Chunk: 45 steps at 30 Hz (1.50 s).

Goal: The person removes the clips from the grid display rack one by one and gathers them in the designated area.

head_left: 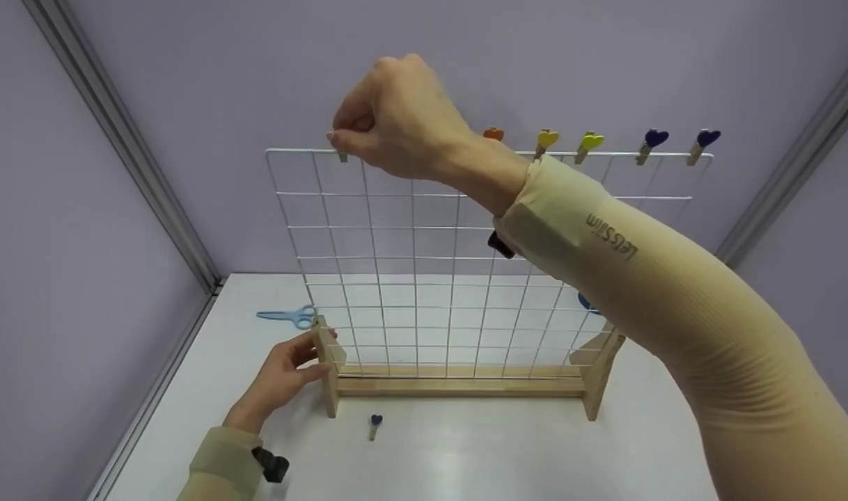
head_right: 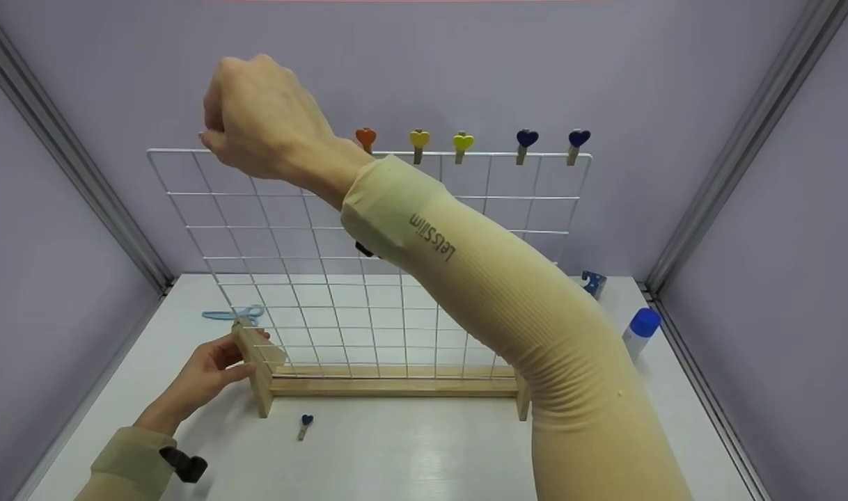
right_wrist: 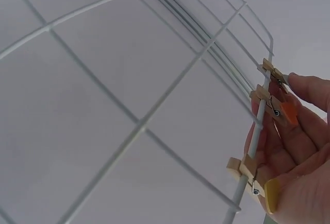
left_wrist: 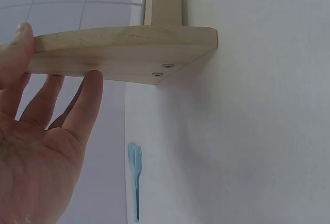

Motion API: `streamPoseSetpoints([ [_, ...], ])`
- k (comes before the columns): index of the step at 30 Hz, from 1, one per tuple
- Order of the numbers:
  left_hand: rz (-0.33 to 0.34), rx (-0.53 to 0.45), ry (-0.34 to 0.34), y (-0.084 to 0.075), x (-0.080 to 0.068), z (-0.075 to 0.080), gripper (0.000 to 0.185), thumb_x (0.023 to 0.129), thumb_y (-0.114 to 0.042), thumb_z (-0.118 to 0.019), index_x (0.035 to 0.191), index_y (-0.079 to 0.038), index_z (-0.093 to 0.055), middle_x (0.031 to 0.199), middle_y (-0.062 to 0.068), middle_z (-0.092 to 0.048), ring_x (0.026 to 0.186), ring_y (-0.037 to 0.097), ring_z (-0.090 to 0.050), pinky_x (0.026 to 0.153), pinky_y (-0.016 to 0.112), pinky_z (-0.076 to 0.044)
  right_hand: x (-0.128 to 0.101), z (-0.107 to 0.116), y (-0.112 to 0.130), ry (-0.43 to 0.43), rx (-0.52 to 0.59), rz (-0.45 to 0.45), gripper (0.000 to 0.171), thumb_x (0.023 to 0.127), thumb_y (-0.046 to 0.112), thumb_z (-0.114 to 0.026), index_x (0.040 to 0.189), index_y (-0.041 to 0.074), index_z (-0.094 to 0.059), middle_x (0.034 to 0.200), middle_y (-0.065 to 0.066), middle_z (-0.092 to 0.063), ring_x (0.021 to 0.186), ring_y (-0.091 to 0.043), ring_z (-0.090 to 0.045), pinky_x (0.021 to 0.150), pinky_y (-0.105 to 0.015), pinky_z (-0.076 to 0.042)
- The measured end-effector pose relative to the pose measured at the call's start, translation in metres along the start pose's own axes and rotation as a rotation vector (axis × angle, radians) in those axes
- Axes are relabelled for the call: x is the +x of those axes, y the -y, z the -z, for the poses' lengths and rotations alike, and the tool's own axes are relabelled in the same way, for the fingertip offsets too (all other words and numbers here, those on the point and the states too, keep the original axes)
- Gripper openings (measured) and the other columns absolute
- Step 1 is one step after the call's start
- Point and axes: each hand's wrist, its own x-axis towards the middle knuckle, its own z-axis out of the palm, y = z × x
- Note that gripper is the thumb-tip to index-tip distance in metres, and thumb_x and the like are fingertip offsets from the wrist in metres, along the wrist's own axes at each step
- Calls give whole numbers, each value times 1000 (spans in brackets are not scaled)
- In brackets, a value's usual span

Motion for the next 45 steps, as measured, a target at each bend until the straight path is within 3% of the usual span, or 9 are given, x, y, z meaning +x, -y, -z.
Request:
streamPoseSetpoints([
  [6, -7, 1, 8, 2, 1, 1, 62, 105, -2, -74, 164, -7, -56, 171, 19, -56, 158, 46, -55, 126, 46, -57, 0, -2, -1, -14, 8, -9, 23, 103, 17, -75, 90, 22, -93, 91, 3, -89, 69, 1, -71, 65, -15, -58],
  [11, -18, -7, 26, 4, 1, 2, 64, 105, -1, -74, 165, -4, -53, 173, 22, -53, 159, 50, -52, 125, 45, -57, 0, -2, -1, -56, 25, 23, 23, 103, 15, -74, 93, 23, -93, 90, 3, -89, 70, -3, -76, 65, -15, -57],
  [17, 14, -1, 4, 3, 1, 2, 63, 105, -2, -75, 165, -7, -56, 172, 19, -55, 159, 47, -54, 126, 46, -57, -6, 0, 4, -124, 160, 46, 15, 102, 13, -79, 99, 17, -93, 94, -1, -89, 78, -3, -81, 72, -17, -65],
  [25, 28, -3, -7, 1, 1, 2, 64, 104, -1, -75, 165, -8, -55, 172, 18, -55, 159, 45, -54, 129, 51, -53, -24, -13, 6, -139, 272, 180, 12, 99, 10, -81, 100, 11, -92, 92, -3, -89, 81, -5, -82, 65, -18, -63],
  [27, 29, -4, -5, 1, 1, 2, 64, 104, -1, -75, 165, -8, -55, 172, 17, -55, 160, 45, -53, 130, 52, -52, -28, -15, 4, -158, 288, 198, 11, 98, 9, -81, 98, 10, -92, 92, -3, -89, 77, -7, -81, 61, -17, -57],
  [32, 29, -1, -10, 1, 0, 2, 63, 105, -1, -74, 165, -8, -56, 172, 18, -55, 160, 47, -53, 129, 52, -53, -39, -15, -1, -232, 284, 275, 10, 97, 7, -81, 96, 8, -91, 93, -5, -89, 77, -12, -79, 69, -17, -59],
  [36, 25, -1, -21, 2, 0, 2, 62, 105, 0, -74, 164, -9, -57, 171, 18, -57, 159, 46, -55, 127, 50, -55, -54, -24, -8, -205, 285, 310, 11, 97, 7, -80, 98, 8, -91, 93, -6, -89, 86, -15, -84, 81, -23, -68],
  [45, 20, -18, -20, 4, 0, 0, 61, 105, 0, -74, 163, -9, -59, 171, 18, -57, 159, 46, -54, 129, 58, -52, -92, -59, -30, -109, 295, 347, 11, 98, 7, -79, 98, 7, -90, 94, -6, -89, 84, -17, -84, 78, -27, -70],
])
